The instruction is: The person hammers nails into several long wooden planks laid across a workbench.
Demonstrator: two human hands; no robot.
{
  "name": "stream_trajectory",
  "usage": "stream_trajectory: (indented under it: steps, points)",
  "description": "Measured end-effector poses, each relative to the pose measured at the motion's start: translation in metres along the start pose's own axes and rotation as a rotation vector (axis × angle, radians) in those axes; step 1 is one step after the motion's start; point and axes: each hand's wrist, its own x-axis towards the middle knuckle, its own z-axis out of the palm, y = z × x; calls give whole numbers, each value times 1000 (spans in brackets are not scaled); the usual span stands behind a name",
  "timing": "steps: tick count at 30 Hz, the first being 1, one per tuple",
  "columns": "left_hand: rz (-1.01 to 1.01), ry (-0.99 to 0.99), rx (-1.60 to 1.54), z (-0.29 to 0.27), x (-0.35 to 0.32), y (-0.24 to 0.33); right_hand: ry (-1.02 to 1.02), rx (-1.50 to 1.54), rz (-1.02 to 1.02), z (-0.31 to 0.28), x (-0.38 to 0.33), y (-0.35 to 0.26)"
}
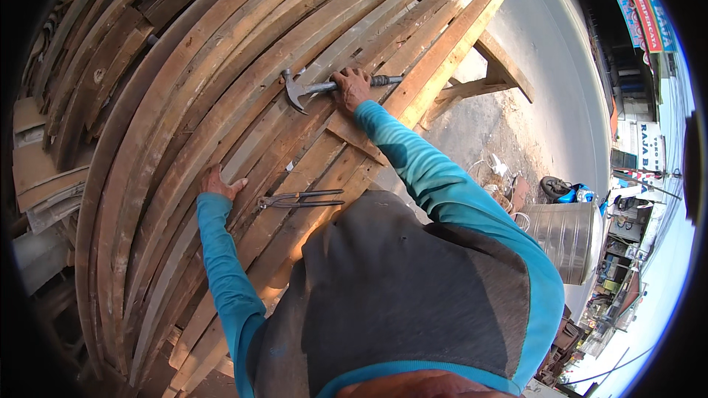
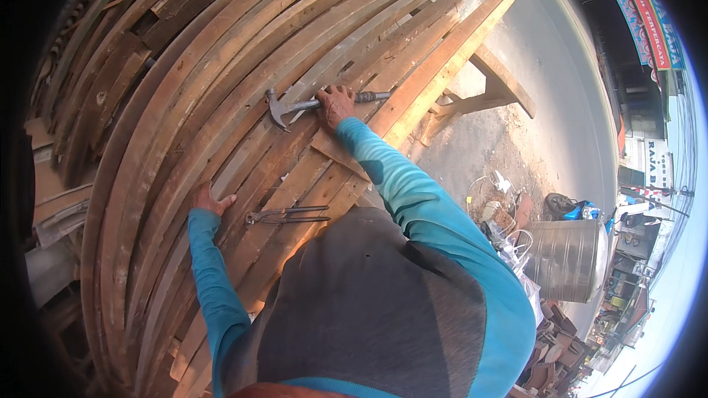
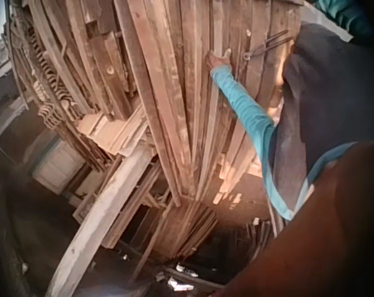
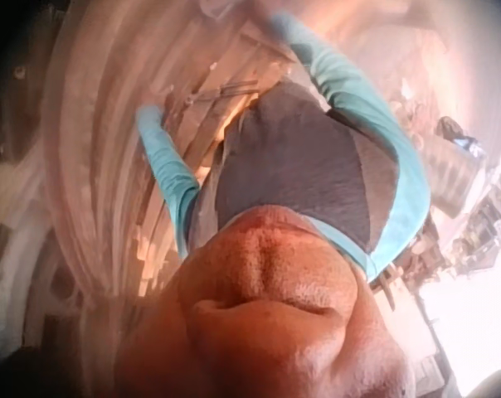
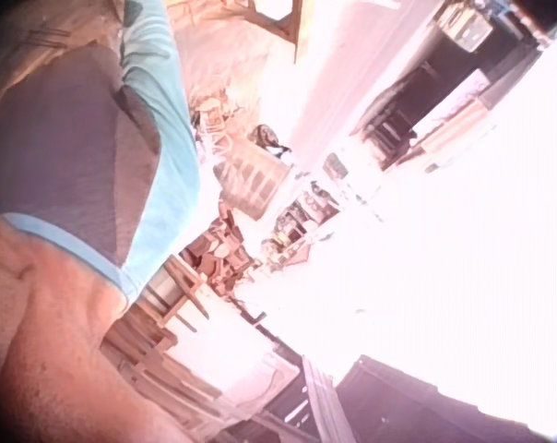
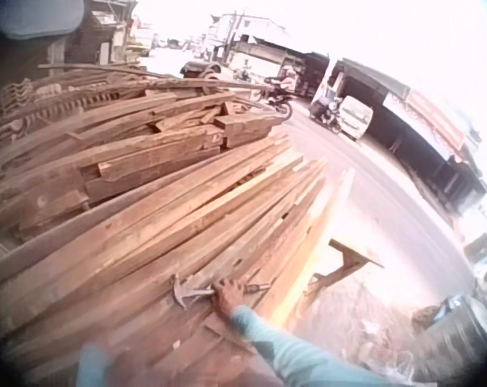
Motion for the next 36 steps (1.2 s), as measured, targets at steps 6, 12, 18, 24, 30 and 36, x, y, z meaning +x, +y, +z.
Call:
stream_trajectory:
  steps: [6,12,18,24,30,36]
  points:
    - [-30,-29,46,-5,0,5,54,21,1,2,-4,0]
    - [76,-89,6,-8,21,-9,43,117,-120,4,-15,26]
    - [-19,-228,-49,-34,15,-9,173,244,-82,-65,-63,10]
    - [60,-193,-3,-16,26,-15,160,385,137,-79,-95,41]
    - [404,709,-178,10,-26,12,79,556,362,-58,-127,63]
    - [342,722,-152,49,-89,0,19,584,304,-50,-129,42]
